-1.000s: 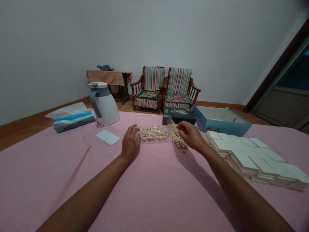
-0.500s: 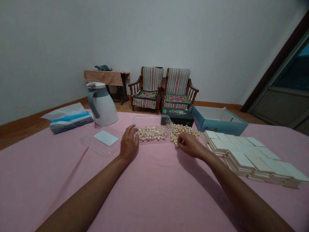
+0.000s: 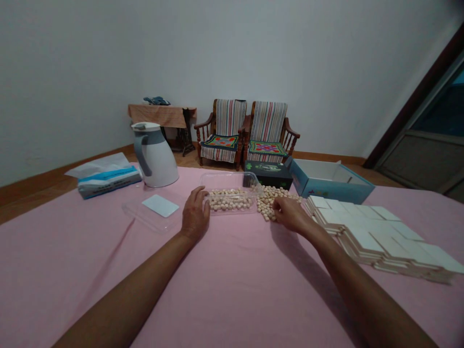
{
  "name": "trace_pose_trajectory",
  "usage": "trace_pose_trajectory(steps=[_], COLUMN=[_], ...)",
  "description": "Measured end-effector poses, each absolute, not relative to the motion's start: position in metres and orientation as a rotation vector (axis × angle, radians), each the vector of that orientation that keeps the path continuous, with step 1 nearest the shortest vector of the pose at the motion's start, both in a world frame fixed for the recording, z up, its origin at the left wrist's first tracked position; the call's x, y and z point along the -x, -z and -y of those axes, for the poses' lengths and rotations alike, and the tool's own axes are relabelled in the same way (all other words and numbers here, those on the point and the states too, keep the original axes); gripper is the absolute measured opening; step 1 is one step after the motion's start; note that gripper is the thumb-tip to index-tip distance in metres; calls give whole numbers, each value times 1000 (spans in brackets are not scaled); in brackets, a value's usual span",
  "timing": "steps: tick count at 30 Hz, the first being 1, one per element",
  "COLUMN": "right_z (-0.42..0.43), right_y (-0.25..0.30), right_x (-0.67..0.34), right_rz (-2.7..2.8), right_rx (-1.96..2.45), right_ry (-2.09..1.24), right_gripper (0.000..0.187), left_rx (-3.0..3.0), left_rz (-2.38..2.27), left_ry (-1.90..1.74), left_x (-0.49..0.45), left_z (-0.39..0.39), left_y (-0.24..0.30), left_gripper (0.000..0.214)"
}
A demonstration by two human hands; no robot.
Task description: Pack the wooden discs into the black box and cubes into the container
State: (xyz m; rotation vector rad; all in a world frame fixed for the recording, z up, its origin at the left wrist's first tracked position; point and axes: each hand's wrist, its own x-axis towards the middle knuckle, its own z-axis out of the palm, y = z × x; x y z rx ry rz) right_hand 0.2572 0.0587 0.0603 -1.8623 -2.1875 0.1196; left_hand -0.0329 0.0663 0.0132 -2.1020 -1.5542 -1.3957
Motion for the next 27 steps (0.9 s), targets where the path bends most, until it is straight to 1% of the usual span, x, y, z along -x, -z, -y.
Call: trace_pose_trajectory(steps=[3,6,11,14,17,21,24,27], right_z=[-58,-59,-63,-68,-75,-78,-75,-70], right_y=[-43,-34,-53,-75,-92,-99,-93,-78], right_x=[-266,-267,-266,-257,-240,-227,-234,-246], right_rz=[2219,2239,2231,2182,2028,1895,1954,2173], right_rx=[1959,1960,1910,1782,1493,1309,1399,1635], right_ry=[-154,-175,-169,-148,-200,-285,-243,-175], right_gripper=[9,10,11,13,10,14,15,16], left_rx=[2102,2104,2100,2095,2105,2122,2114,2107], left_rz=[1555,1551,1554,1555,1557,1548,1554,1554], left_ry=[1399,1397,1405,1405,1388,1380,1388,1392], left_x=[33,34,34,33,34,35,35,35], left_z=[-67,-67,-66,-67,-67,-67,-67,-67], left_y=[-13,-14,-14,-14,-13,-13,-13,-13], left_gripper=[21,21,20,21,22,22,23,23])
